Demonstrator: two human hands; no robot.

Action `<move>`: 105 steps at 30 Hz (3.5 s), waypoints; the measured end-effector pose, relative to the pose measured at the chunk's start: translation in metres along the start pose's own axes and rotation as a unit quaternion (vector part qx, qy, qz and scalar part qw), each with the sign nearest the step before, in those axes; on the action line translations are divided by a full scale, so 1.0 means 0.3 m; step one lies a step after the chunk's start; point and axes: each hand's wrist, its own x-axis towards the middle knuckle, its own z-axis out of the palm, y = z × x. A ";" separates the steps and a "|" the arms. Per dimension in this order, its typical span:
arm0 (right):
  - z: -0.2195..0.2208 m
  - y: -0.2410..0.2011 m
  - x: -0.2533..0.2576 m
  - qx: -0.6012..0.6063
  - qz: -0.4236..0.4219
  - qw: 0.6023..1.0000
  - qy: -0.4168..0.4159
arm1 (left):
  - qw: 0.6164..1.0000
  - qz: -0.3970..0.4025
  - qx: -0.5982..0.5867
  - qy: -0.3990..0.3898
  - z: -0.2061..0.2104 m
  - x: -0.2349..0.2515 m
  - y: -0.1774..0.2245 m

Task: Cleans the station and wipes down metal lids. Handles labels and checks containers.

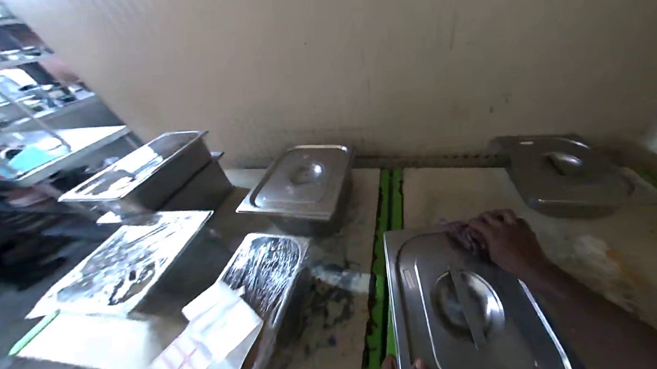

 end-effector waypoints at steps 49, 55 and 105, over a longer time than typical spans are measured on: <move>0.199 0.032 -0.157 0.116 -0.025 0.975 0.186 | 0.671 0.299 0.671 -0.101 0.107 0.367 0.332; 0.164 0.013 -0.174 0.120 0.000 0.977 0.177 | 0.653 0.353 0.664 -0.085 0.098 0.392 0.300; 0.161 -0.016 -0.174 0.065 0.018 0.984 0.164 | 0.600 0.135 0.776 -0.138 0.181 0.379 0.422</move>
